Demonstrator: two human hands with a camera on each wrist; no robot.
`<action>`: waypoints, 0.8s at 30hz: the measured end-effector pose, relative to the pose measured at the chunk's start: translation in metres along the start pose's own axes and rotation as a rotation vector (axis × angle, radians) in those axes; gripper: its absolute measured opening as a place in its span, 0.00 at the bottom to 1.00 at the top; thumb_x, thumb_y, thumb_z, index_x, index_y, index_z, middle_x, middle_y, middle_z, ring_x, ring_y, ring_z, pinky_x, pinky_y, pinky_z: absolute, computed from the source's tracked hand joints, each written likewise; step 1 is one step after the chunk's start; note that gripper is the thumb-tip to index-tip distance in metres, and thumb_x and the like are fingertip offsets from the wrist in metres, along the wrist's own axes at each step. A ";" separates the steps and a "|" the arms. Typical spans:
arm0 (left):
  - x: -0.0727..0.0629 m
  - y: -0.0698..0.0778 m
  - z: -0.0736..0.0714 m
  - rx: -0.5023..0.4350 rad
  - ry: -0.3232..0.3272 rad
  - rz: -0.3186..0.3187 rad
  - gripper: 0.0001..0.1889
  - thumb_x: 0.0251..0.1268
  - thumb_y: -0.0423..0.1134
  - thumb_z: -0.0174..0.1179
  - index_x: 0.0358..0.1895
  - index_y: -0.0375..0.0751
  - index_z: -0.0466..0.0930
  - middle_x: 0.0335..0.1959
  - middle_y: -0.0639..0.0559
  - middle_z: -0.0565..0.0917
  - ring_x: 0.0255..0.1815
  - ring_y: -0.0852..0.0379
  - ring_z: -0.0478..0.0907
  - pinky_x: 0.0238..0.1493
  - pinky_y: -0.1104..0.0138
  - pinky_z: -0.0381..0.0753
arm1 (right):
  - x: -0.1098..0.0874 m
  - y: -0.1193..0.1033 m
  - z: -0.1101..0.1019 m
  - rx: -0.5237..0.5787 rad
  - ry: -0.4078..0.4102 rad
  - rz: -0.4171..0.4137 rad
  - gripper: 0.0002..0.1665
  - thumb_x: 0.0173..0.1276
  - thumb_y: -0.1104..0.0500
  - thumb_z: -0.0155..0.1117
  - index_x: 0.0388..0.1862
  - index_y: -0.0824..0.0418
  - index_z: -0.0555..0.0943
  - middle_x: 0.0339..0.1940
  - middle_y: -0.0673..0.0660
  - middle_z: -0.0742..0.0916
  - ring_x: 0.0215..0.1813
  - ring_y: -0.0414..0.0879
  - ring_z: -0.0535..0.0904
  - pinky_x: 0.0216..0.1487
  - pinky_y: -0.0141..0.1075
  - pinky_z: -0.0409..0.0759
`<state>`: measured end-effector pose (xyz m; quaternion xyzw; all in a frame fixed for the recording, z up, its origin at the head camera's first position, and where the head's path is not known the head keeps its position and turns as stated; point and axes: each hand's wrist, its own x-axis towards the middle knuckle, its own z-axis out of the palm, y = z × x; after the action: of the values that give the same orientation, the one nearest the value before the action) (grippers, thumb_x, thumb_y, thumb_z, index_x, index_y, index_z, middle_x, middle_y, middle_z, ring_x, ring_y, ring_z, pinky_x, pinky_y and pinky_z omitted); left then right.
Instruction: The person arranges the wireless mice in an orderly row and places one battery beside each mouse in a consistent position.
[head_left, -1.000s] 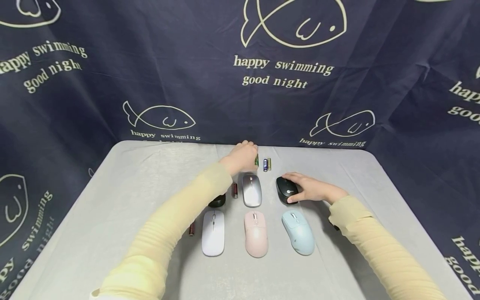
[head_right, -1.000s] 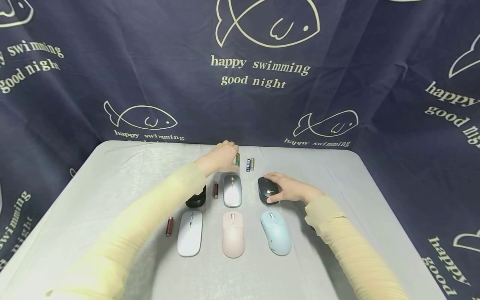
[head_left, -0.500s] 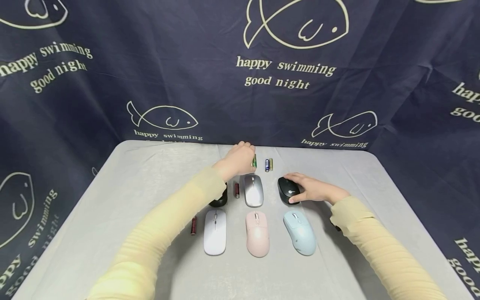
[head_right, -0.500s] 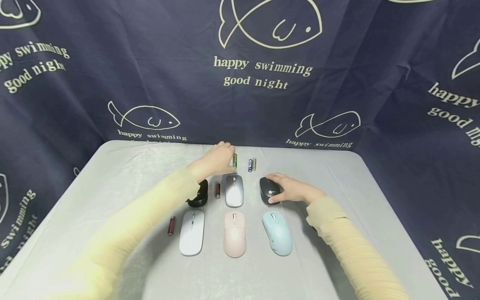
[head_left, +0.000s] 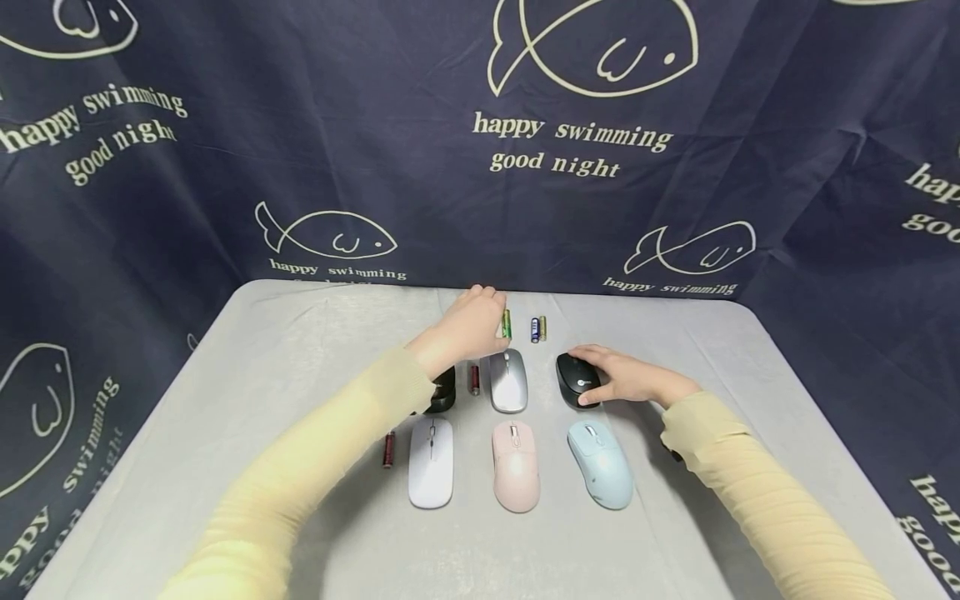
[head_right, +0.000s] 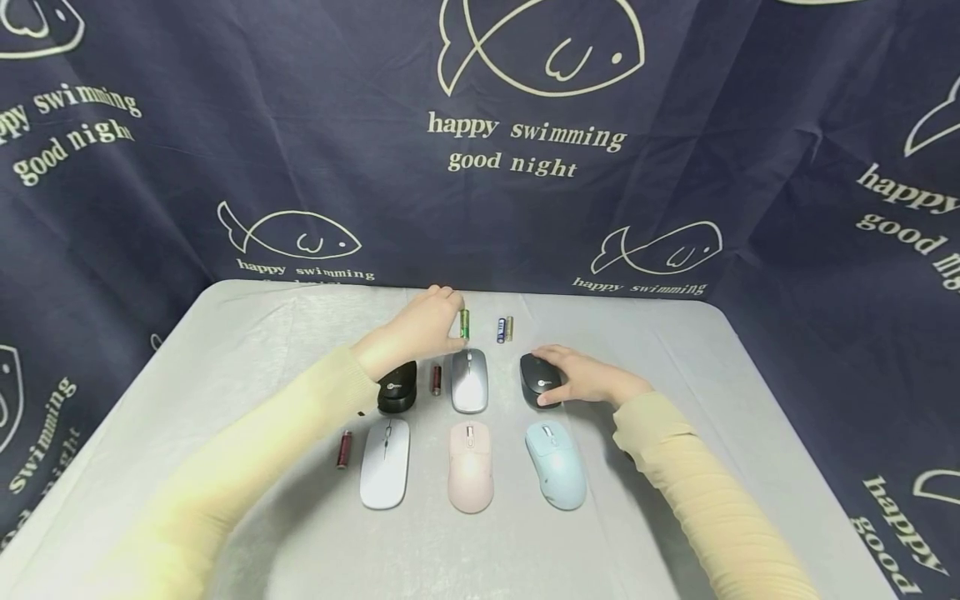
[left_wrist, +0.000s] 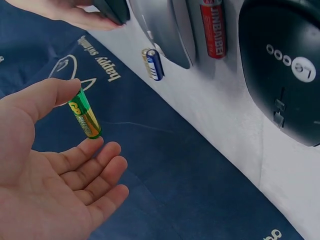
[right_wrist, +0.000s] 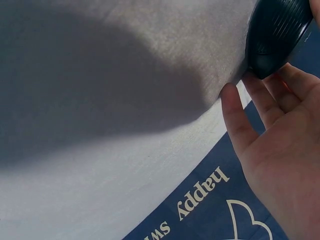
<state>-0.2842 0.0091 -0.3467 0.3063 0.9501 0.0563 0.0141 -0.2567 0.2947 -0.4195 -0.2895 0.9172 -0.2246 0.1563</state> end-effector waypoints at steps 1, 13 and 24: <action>-0.003 0.000 0.000 -0.009 0.003 0.002 0.30 0.56 0.51 0.63 0.56 0.34 0.71 0.52 0.45 0.75 0.54 0.47 0.68 0.63 0.58 0.66 | 0.000 0.000 0.000 0.000 0.000 0.000 0.51 0.54 0.47 0.72 0.68 0.72 0.62 0.68 0.72 0.66 0.70 0.67 0.59 0.68 0.60 0.56; -0.035 0.001 0.001 -0.049 0.070 0.016 0.23 0.54 0.49 0.65 0.46 0.36 0.74 0.43 0.47 0.76 0.49 0.50 0.70 0.55 0.58 0.71 | 0.000 -0.001 0.000 0.009 -0.007 0.012 0.51 0.54 0.47 0.72 0.68 0.71 0.61 0.69 0.72 0.65 0.70 0.68 0.58 0.68 0.60 0.56; -0.067 0.010 0.005 -0.079 0.054 0.017 0.27 0.55 0.50 0.65 0.52 0.33 0.73 0.46 0.45 0.77 0.48 0.49 0.70 0.54 0.58 0.72 | -0.001 -0.002 -0.001 0.012 -0.009 0.017 0.51 0.54 0.48 0.72 0.68 0.72 0.61 0.69 0.72 0.65 0.70 0.68 0.58 0.68 0.60 0.56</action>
<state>-0.2238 -0.0214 -0.3512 0.3120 0.9446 0.1021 0.0003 -0.2553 0.2941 -0.4178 -0.2815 0.9176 -0.2275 0.1640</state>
